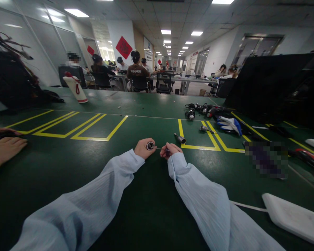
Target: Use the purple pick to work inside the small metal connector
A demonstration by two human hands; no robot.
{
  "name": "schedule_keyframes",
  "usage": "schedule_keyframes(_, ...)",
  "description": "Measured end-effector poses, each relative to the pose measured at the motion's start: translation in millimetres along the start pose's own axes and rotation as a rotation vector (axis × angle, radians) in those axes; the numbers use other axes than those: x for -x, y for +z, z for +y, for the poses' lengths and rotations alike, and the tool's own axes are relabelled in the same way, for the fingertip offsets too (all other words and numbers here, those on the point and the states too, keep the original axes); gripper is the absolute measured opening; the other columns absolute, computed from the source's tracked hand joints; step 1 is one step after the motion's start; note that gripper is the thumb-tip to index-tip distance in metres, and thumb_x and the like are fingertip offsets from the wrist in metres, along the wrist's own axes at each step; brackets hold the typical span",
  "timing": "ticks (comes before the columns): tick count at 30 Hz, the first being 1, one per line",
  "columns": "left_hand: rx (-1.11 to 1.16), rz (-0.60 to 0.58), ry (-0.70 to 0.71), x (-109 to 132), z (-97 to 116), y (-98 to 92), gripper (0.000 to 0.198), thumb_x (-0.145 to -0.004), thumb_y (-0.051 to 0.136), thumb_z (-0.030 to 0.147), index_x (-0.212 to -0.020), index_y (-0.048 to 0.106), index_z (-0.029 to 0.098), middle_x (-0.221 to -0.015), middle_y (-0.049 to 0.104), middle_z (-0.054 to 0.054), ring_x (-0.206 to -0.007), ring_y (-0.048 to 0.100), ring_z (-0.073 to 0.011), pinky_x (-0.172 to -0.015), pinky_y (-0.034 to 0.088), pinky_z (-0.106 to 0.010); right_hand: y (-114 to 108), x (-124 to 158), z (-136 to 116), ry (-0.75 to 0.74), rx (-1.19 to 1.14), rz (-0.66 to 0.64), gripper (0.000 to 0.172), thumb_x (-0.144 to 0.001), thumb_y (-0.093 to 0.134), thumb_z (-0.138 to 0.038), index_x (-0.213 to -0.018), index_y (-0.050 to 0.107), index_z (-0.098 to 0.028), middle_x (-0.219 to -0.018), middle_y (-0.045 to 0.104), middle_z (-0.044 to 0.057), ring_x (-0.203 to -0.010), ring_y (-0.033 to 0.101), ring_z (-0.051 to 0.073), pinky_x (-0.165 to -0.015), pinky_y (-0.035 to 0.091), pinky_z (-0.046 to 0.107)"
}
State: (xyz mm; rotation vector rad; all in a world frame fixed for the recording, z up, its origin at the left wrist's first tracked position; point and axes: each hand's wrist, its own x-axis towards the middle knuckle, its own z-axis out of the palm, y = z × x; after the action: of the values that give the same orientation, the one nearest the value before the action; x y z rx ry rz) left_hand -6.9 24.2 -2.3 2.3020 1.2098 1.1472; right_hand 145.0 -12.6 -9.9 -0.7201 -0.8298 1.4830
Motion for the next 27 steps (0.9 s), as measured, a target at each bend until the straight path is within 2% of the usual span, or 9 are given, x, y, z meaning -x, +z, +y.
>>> schedule_keyframes(13, -0.076, 0.001, -0.004, 0.4, 0.4, 1.4, 0.012, -0.067, 0.056, 0.022, -0.06, 0.049, 0.014, -0.054, 0.049, 0.003, -0.049, 0.045, -0.0079, -0.048, 0.036, -0.019, -0.2, -1.6, 2.8, -0.099, 0.067, 0.097, 0.028, -0.064, 0.063, -0.041, -0.055, 0.059, -0.015, -0.043, 0.06, 0.001, -0.038, 0.051, 0.01, -0.041, 0.035, 0.022)
schedule_keyframes(23, -0.235, -0.055, 0.023, 1.2, -0.8, 1.7, 0.006, -0.063, 0.057, 0.015, -0.059, 0.052, 0.016, -0.056, 0.051, 0.001, -0.053, 0.047, -0.0116, -0.051, 0.035, -0.023, 11.5, 9.9, 1.3, -0.242, 0.347, 0.174, 0.025, -0.069, 0.06, -0.036, -0.054, 0.06, -0.016, -0.044, 0.059, -0.001, -0.04, 0.046, 0.008, -0.044, 0.037, 0.023)
schedule_keyframes(27, -0.23, -0.087, 0.04, 1.6, 0.9, 2.2, 0.007, -0.063, 0.058, 0.017, -0.059, 0.053, 0.016, -0.055, 0.051, 0.002, -0.052, 0.047, -0.0109, -0.05, 0.035, -0.021, 9.7, 10.1, -1.9, -0.2, 0.318, 0.137, 0.024, -0.067, 0.061, -0.035, -0.052, 0.06, -0.017, -0.04, 0.057, -0.002, -0.039, 0.046, 0.009, -0.044, 0.038, 0.023)
